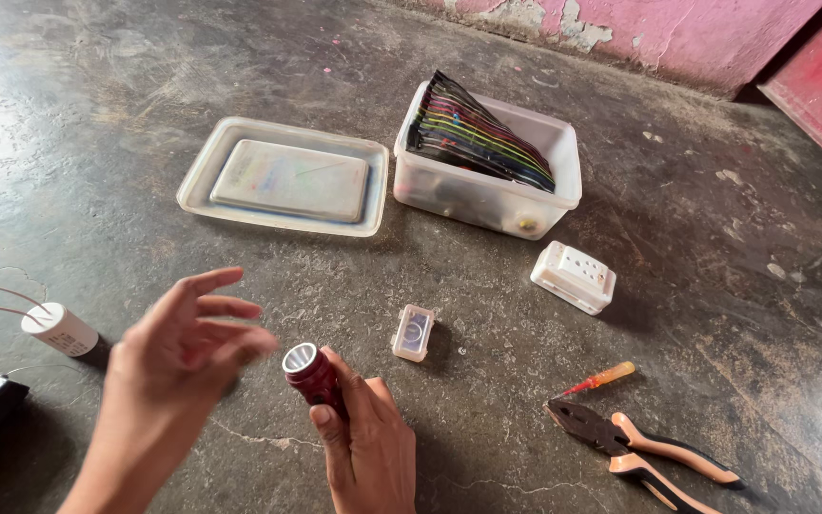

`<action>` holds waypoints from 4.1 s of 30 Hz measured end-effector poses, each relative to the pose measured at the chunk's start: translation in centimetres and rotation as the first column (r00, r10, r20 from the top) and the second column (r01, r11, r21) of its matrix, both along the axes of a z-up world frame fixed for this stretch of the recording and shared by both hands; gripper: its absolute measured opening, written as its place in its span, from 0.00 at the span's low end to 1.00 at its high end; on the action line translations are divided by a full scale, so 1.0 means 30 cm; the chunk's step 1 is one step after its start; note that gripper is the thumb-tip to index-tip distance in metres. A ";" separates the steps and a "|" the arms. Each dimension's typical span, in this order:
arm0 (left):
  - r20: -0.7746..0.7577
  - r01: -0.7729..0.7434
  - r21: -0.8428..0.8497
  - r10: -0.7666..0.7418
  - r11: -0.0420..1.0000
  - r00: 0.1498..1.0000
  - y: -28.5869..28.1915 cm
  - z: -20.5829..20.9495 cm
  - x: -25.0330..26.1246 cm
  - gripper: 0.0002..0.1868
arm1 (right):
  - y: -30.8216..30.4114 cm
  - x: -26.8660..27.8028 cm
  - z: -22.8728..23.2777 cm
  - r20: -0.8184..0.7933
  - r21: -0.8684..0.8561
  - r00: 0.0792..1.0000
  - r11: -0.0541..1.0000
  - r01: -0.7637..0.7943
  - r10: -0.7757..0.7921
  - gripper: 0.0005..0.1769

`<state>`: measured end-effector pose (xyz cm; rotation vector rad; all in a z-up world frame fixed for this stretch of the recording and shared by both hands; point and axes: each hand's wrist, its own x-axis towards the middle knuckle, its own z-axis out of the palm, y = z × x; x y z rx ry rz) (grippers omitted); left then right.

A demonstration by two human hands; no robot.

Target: The person assembles a small red flashlight by inserting a battery and screwing on the cap. They then test the flashlight and place it on the floor. The person also opens a small container and a larger plastic box containing various tools.

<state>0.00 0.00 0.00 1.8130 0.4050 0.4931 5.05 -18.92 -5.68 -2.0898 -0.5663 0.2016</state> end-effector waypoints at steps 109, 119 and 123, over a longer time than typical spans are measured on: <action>0.119 -0.220 -0.696 0.412 0.684 0.903 -0.454 -0.148 -0.068 0.12 | -0.151 -0.121 0.155 -0.208 0.400 0.976 0.906 0.139 -0.058 0.15; 0.137 -0.179 -0.676 0.361 0.715 0.923 -0.447 -0.186 -0.080 0.19 | -0.181 -0.086 0.194 -0.334 0.594 0.942 0.784 0.182 0.034 0.13; 0.153 -0.170 -0.697 0.376 0.696 0.914 -0.428 -0.204 -0.078 0.23 | -0.210 -0.072 0.250 -0.290 0.541 0.927 0.840 -0.047 0.238 0.13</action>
